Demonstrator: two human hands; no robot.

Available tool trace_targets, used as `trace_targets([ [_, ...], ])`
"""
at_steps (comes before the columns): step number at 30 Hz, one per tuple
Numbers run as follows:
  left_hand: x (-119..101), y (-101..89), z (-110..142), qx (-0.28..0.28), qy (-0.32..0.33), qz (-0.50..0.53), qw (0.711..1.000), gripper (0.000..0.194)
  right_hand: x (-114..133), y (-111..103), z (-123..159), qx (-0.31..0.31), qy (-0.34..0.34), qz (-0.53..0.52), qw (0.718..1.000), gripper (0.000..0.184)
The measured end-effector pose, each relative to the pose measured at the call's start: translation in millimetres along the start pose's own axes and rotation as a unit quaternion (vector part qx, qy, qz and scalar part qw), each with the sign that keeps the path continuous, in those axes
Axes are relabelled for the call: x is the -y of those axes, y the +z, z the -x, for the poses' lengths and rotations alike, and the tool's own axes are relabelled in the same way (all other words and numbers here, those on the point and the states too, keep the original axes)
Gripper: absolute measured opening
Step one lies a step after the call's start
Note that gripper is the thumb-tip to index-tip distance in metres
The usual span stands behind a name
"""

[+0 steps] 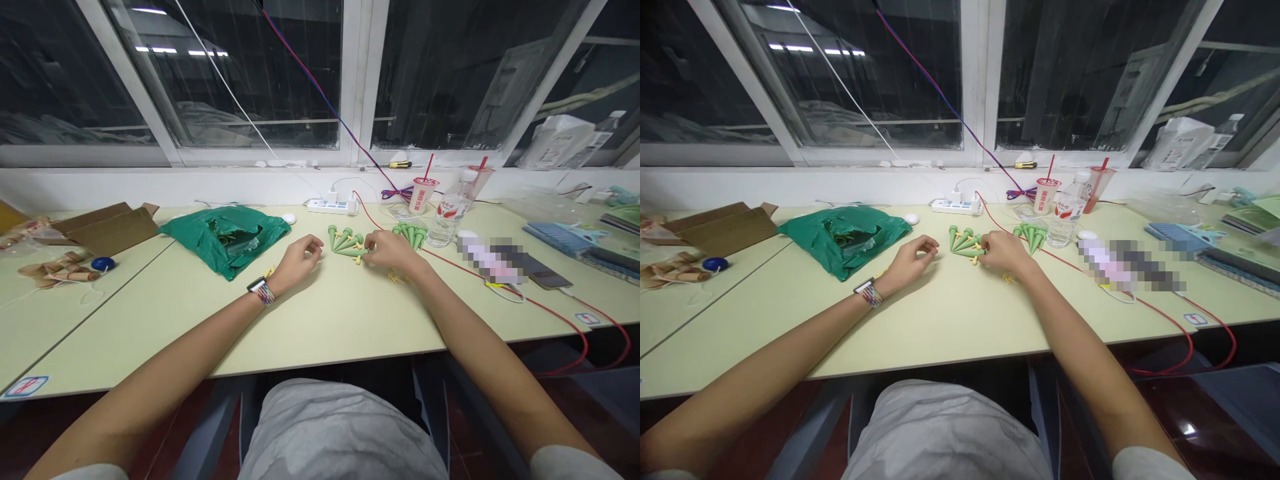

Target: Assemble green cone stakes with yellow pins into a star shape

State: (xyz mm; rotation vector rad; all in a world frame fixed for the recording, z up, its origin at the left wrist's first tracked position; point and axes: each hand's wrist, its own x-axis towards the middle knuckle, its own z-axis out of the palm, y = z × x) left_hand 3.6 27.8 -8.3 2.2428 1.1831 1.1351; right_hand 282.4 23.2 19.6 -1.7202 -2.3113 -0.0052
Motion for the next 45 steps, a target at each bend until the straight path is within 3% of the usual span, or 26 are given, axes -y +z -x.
trace_targets([
  [30, -1, 0.2, 1, 0.014, -0.003, 0.004, 1.0, 0.015, 5, -8, 4, 0.002, 0.02, -0.02, 1.0, 0.027],
  [33, -2, 0.3, 0, 0.015, 0.0, 0.003, 1.0, 0.015, 1, -11, 3, -0.047, 0.078, -0.012, 0.996, 0.027],
  [37, -2, 1.0, 0, 0.016, 0.006, 0.001, 1.0, 0.015, -19, -14, -2, -0.107, 0.208, 0.049, 0.971, 0.034],
  [41, -2, 1.4, 1, 0.021, 0.002, -0.002, 1.0, 0.016, -46, -12, -5, -0.074, 0.296, 0.066, 0.95, 0.039],
  [45, -2, 1.5, 1, 0.023, 0.002, -0.002, 1.0, 0.016, -61, -7, -5, -0.036, 0.333, 0.058, 0.941, 0.042],
])
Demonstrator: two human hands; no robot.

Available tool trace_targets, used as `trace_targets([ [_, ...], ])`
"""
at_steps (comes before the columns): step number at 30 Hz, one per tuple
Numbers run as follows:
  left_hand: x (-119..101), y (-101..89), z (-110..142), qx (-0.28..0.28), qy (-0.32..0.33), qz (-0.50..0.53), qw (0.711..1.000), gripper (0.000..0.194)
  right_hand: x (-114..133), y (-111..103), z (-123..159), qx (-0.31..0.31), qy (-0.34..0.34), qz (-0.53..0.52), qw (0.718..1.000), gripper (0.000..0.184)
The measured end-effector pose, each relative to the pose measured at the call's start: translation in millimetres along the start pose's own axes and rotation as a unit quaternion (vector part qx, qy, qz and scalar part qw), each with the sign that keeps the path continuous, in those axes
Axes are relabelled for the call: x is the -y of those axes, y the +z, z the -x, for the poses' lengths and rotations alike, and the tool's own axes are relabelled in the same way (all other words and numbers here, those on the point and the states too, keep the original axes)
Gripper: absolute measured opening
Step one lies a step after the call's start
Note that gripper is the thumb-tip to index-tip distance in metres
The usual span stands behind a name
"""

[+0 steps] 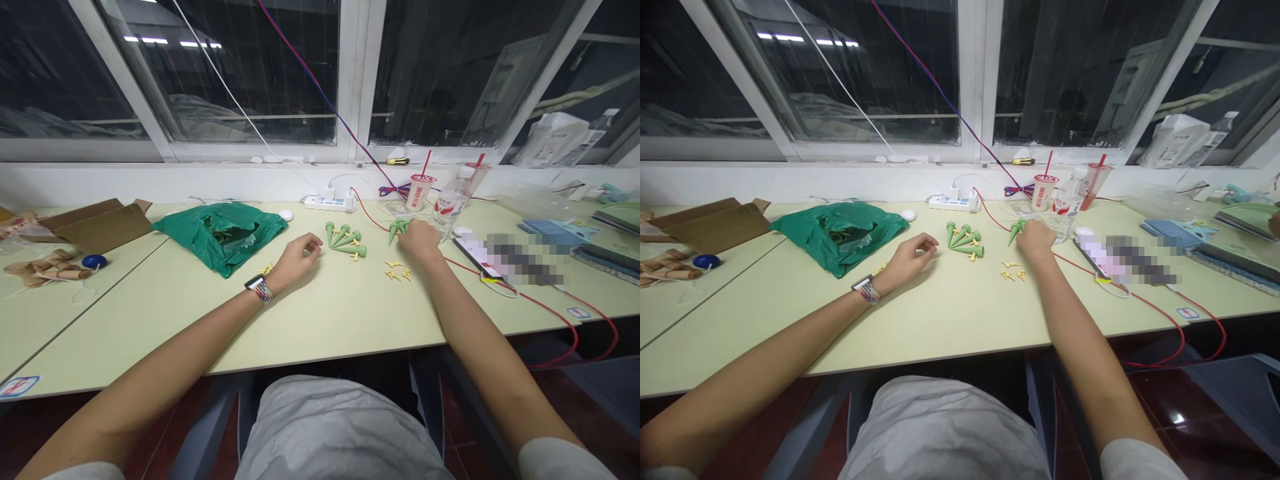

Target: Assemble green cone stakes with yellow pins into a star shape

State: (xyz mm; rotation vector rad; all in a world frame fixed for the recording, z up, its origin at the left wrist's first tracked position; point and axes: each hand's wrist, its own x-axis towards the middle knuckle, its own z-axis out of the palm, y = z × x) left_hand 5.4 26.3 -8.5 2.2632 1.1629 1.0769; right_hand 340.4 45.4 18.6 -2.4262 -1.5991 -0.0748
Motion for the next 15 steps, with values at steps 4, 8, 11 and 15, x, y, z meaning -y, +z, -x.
trace_targets([
  [4, 0, 0.3, 0, -0.002, 0.004, -0.005, 1.0, 0.016, 4, 6, 0, -0.016, -0.017, -0.018, 1.0, 0.043],
  [8, 0, 0.0, 0, 0.001, 0.004, -0.003, 1.0, 0.016, 16, 15, 2, -0.015, -0.043, -0.018, 0.999, 0.046],
  [11, 0, 0.2, 0, 0.002, 0.001, -0.001, 1.0, 0.016, 20, 21, 0, -0.003, -0.041, -0.01, 0.999, 0.042],
  [15, 1, 0.8, 0, 0.004, 0.002, -0.001, 1.0, 0.017, 17, 23, -3, 0.003, -0.035, -0.013, 0.999, 0.038],
])
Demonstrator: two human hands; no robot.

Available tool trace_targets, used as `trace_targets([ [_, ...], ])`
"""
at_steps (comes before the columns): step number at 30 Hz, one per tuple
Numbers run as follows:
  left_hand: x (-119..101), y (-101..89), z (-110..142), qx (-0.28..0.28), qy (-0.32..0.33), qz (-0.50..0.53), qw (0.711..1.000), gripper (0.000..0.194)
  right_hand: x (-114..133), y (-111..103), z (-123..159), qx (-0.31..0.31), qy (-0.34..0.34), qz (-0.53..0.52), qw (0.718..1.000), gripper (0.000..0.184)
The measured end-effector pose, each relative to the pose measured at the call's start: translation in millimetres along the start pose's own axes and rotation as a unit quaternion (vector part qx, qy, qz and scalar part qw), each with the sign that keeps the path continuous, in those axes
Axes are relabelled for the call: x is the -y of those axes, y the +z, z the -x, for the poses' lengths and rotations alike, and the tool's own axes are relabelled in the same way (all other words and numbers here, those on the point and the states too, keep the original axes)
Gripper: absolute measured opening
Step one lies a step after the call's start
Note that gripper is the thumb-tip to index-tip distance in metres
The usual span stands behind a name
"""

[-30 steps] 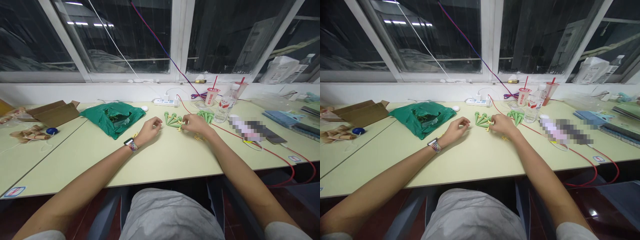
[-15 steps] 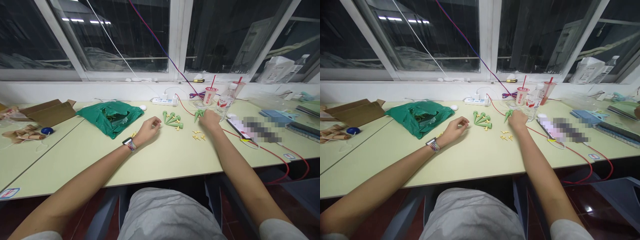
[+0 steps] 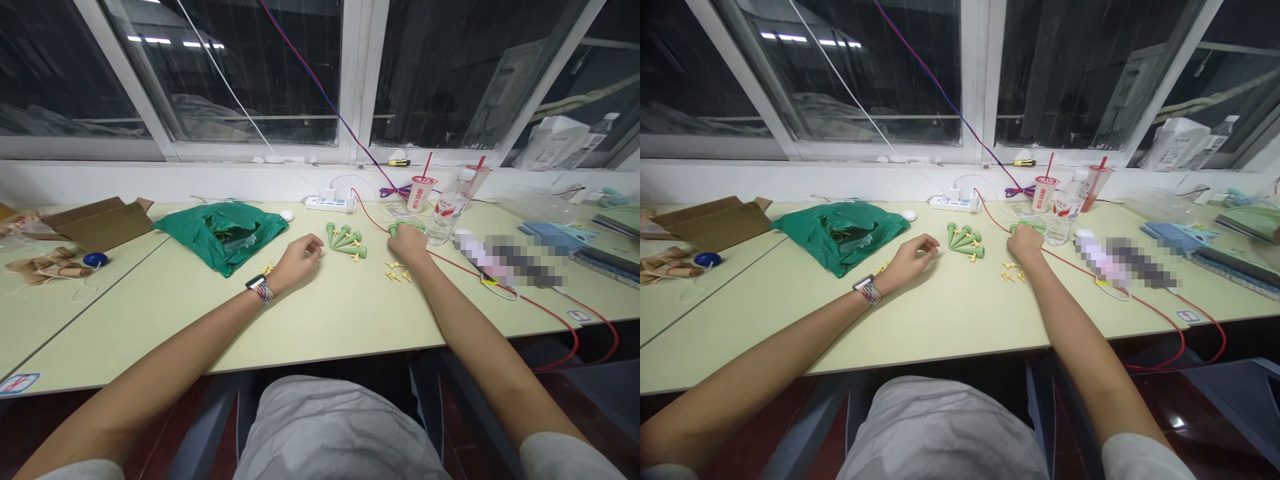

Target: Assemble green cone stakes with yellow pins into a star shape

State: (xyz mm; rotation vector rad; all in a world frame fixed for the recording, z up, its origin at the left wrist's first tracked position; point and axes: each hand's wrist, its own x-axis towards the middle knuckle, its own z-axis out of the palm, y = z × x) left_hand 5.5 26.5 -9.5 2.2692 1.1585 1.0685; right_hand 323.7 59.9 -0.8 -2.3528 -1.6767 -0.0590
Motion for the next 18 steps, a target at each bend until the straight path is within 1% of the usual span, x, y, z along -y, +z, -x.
trace_targets([
  [4, -1, -0.8, -1, -0.008, 0.001, 0.006, 1.0, 0.016, 0, -5, 1, -0.004, 0.006, -0.041, 0.999, 0.032],
  [6, -3, -1.4, -1, -0.019, 0.0, 0.014, 1.0, 0.017, 5, -10, 7, -0.025, -0.021, -0.091, 0.995, 0.029],
  [8, -5, -1.7, -1, -0.029, -0.005, 0.041, 0.999, 0.02, 16, -13, 19, -0.057, -0.085, -0.157, 0.982, 0.026],
  [10, -8, -1.5, -2, -0.031, -0.014, 0.09, 0.995, 0.028, 32, -15, 39, -0.081, -0.173, -0.223, 0.956, 0.024],
  [12, -13, -1.1, -2, -0.026, -0.026, 0.154, 0.987, 0.038, 50, -14, 63, -0.077, -0.26, -0.264, 0.925, 0.022],
  [13, -15, -1.0, -2, -0.024, -0.03, 0.183, 0.982, 0.041, 59, -12, 76, -0.064, -0.296, -0.272, 0.914, 0.02],
  [15, -20, -1.5, -2, -0.025, -0.033, 0.217, 0.975, 0.044, 76, -9, 99, -0.029, -0.342, -0.262, 0.902, 0.018],
  [18, -23, -3.0, -2, -0.035, -0.038, 0.205, 0.977, 0.043, 89, -7, 119, -0.01, -0.365, -0.246, 0.898, 0.02],
])
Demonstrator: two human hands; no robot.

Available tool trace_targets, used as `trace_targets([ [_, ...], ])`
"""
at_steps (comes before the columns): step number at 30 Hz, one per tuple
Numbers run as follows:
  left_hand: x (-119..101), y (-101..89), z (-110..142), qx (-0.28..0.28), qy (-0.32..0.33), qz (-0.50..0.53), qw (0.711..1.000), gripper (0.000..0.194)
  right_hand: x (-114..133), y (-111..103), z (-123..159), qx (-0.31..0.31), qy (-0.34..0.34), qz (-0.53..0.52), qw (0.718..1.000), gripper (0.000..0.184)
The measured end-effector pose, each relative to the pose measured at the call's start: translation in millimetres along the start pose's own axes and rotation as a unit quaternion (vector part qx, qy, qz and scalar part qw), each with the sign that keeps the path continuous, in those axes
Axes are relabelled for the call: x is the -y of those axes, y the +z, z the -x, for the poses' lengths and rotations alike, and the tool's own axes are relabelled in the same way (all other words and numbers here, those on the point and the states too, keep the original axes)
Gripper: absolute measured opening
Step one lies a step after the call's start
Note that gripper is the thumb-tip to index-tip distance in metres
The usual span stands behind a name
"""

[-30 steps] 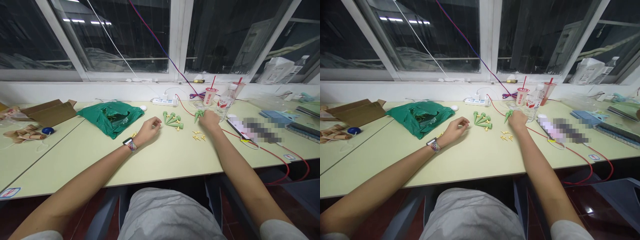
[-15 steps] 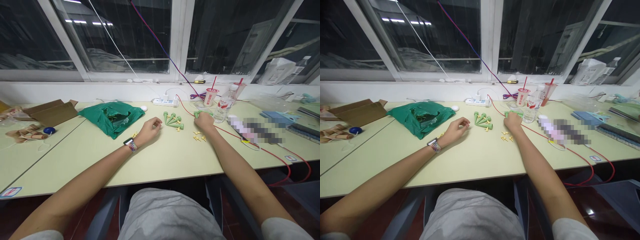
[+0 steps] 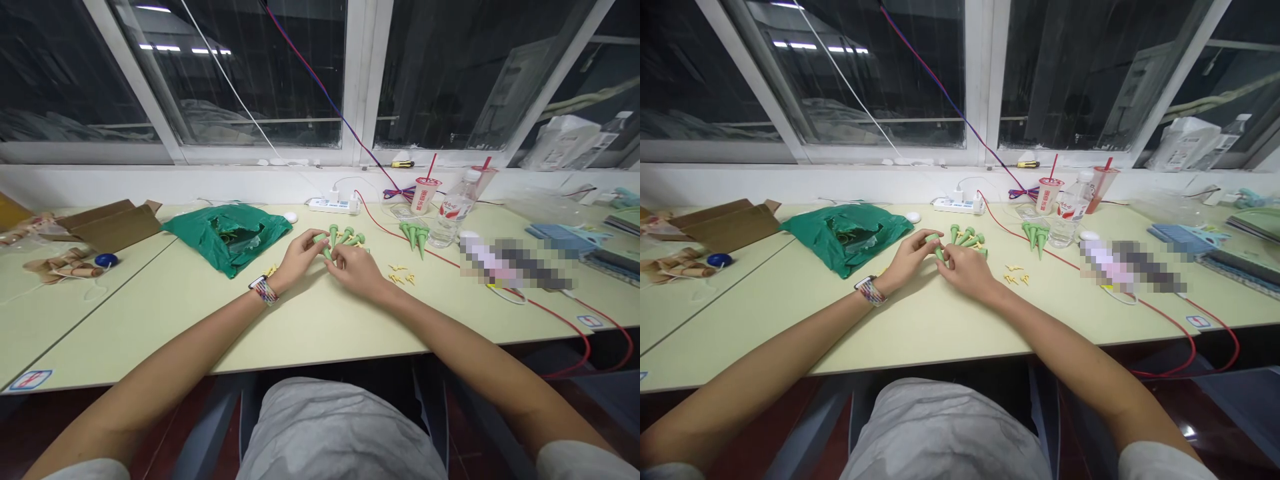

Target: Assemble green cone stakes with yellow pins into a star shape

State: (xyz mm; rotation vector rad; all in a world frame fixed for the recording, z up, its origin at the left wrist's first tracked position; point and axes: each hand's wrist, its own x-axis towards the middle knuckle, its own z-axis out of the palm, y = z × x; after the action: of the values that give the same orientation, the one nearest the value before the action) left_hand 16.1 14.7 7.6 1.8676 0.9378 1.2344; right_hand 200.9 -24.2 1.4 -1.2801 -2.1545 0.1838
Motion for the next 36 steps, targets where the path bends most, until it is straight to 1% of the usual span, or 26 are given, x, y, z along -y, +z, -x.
trace_targets([
  [2, 1, -1.1, -1, -0.014, -0.016, 0.004, 1.0, 0.047, 3, -4, 0, -0.005, -0.002, 0.018, 1.0, 0.028],
  [4, 5, -2.8, -4, -0.032, -0.044, 0.037, 0.998, 0.054, -3, -18, -3, -0.025, 0.018, 0.058, 0.998, 0.037],
  [5, 8, -3.7, -6, -0.041, -0.058, 0.056, 0.996, 0.057, -10, -29, -3, -0.038, 0.041, 0.083, 0.995, 0.038],
  [7, 12, -5.6, -9, -0.054, -0.081, 0.086, 0.992, 0.057, -29, -52, -2, -0.049, 0.12, 0.12, 0.984, 0.035],
  [8, 14, -6.5, -11, -0.059, -0.088, 0.097, 0.99, 0.055, -41, -64, 0, -0.034, 0.158, 0.122, 0.979, 0.029],
  [9, 15, -7.2, -11, -0.063, -0.093, 0.108, 0.988, 0.054, -54, -75, 4, -0.007, 0.175, 0.117, 0.977, 0.023],
  [11, 16, -8.2, -12, -0.066, -0.099, 0.129, 0.985, 0.054, -80, -93, 14, 0.055, 0.181, 0.106, 0.976, 0.015],
  [12, 16, -8.4, -12, -0.064, -0.102, 0.137, 0.983, 0.055, -92, -99, 20, 0.084, 0.177, 0.095, 0.976, 0.017],
  [15, 17, -8.4, -10, -0.055, -0.11, 0.137, 0.983, 0.06, -119, -107, 35, 0.15, 0.149, 0.063, 0.975, 0.022],
  [17, 17, -8.2, -10, -0.05, -0.109, 0.128, 0.985, 0.062, -127, -107, 40, 0.165, 0.136, 0.049, 0.976, 0.024],
  [20, 17, -8.4, -9, -0.043, -0.11, 0.126, 0.985, 0.062, -129, -104, 38, 0.171, 0.139, 0.056, 0.974, 0.025],
  [24, 17, -9.2, -9, -0.041, -0.129, 0.136, 0.981, 0.058, -128, -99, 32, 0.195, 0.145, 0.06, 0.968, 0.018],
  [26, 16, -9.8, -9, -0.036, -0.139, 0.155, 0.977, 0.055, -128, -98, 31, 0.196, 0.149, 0.069, 0.967, 0.015],
  [28, 17, -10.3, -10, -0.031, -0.148, 0.192, 0.97, 0.051, -127, -98, 29, 0.184, 0.152, 0.095, 0.966, 0.014],
  [30, 16, -10.8, -11, -0.03, -0.157, 0.237, 0.958, 0.044, -122, -98, 27, 0.151, 0.148, 0.13, 0.969, 0.012],
  [32, 15, -10.9, -13, -0.031, -0.157, 0.272, 0.949, 0.036, -112, -97, 23, 0.095, 0.131, 0.145, 0.976, 0.013],
  [34, 14, -10.6, -14, -0.035, -0.153, 0.29, 0.944, 0.028, -97, -92, 16, 0.037, 0.096, 0.11, 0.989, 0.015],
  [36, 13, -9.6, -14, -0.04, -0.156, 0.292, 0.943, 0.022, -78, -84, 6, -0.003, 0.042, 0.026, 0.999, 0.018],
])
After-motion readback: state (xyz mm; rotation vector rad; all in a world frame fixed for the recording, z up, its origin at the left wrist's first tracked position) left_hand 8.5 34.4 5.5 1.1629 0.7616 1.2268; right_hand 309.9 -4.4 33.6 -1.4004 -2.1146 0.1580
